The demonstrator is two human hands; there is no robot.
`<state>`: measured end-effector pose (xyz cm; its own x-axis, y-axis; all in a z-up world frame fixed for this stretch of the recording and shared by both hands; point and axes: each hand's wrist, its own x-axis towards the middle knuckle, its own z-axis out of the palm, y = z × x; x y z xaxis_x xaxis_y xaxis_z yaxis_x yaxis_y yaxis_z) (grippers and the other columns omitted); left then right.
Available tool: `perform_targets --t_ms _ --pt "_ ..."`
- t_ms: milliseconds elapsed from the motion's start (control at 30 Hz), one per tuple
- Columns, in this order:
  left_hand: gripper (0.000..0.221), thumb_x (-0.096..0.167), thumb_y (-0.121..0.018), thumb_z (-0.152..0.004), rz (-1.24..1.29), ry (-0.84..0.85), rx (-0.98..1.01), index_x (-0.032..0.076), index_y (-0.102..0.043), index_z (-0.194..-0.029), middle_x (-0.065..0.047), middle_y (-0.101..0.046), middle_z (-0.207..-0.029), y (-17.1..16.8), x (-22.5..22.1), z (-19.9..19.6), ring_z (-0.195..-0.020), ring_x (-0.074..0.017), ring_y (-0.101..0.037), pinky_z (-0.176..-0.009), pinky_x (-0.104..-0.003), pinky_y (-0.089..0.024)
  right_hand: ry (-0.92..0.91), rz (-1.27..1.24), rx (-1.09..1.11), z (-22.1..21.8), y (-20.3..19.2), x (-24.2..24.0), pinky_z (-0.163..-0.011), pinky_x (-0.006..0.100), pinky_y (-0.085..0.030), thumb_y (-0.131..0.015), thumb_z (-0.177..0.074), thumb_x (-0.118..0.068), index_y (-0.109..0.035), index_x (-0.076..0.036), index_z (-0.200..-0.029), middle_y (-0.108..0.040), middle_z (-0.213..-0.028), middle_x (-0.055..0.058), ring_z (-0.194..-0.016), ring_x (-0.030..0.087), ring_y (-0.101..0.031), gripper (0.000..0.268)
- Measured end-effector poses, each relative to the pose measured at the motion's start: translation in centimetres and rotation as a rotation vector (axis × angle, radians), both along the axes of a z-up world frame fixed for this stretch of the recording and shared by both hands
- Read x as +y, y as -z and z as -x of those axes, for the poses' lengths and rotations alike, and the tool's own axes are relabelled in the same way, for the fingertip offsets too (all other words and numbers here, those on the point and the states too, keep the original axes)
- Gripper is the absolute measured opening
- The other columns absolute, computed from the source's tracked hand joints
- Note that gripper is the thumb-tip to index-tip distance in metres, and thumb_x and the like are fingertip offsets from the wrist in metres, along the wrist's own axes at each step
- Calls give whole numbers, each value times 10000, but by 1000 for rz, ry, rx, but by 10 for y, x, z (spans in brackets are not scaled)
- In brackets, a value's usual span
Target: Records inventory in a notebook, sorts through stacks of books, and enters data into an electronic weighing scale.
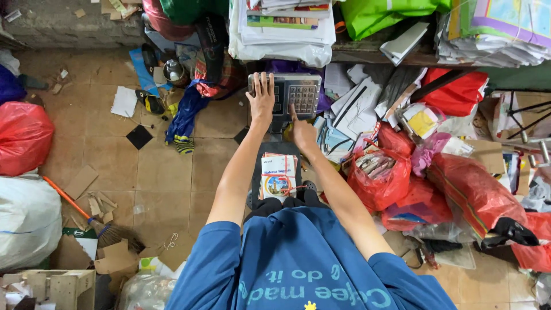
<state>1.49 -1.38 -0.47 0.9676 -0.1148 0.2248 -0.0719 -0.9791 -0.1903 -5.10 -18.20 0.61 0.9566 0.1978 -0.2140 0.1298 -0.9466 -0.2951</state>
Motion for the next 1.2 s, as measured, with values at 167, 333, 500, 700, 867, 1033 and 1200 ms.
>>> perform_targets --t_ms 167,333,500,700,867,1033,1200 --pt "1056 35 -792 -807 29 11 -21 84 -167 -1656 -183 -204 -1665 -5 3 4 -1545 -423 -172 -958 -628 -544 -19 -61 -56 -9 37 3 -656 550 -554 -605 -860 -176 -116 -197 -1665 -727 -881 265 -743 440 -708 942" --pt "1045 53 -790 -811 56 28 -21 84 -158 -1643 -174 -207 -1655 -2 1 1 -1540 -424 -165 -942 -647 -543 35 -86 -5 -15 27 5 -647 546 -559 -662 -875 -232 -84 -174 -1662 -720 -900 275 -752 450 -708 979" --pt "1067 47 -787 -799 55 15 27 92 -137 -1644 -170 -191 -1665 -10 1 6 -1543 -423 -145 -963 -649 -536 144 -120 18 -8 15 -2 -657 529 -561 -714 -868 -275 -50 -185 -1663 -722 -872 285 -748 455 -703 1040" --pt "1090 21 -779 -797 93 -32 91 117 -108 -1650 -151 -130 -1686 -8 -2 4 -1556 -408 -97 -971 -661 -526 72 -161 1 -6 12 -4 -610 525 -547 -713 -874 -260 34 -177 -1674 -724 -827 276 -721 443 -692 1098" --pt "1115 1 -774 -803 67 -26 110 141 -62 -1649 -154 -76 -1697 -3 -1 0 -1554 -408 -58 -1001 -640 -513 175 -131 115 -12 -14 5 -584 503 -545 -674 -951 -264 48 -281 -1674 -733 -834 239 -698 425 -703 1022" --pt "1128 -9 -774 -796 67 -13 163 135 -61 -1659 -153 -72 -1704 -11 2 0 -1562 -405 -54 -1010 -634 -510 178 -134 110 -25 7 3 -618 520 -550 -701 -920 -250 35 -304 -1662 -737 -898 233 -753 431 -707 1046" --pt "1053 36 -774 -812 81 3 49 119 -133 -1643 -155 -114 -1678 1 -1 2 -1547 -406 -92 -963 -673 -527 240 -175 77 -23 -3 -4 -707 528 -561 -704 -885 -212 -46 -356 -1675 -741 -952 252 -825 447 -705 1039"
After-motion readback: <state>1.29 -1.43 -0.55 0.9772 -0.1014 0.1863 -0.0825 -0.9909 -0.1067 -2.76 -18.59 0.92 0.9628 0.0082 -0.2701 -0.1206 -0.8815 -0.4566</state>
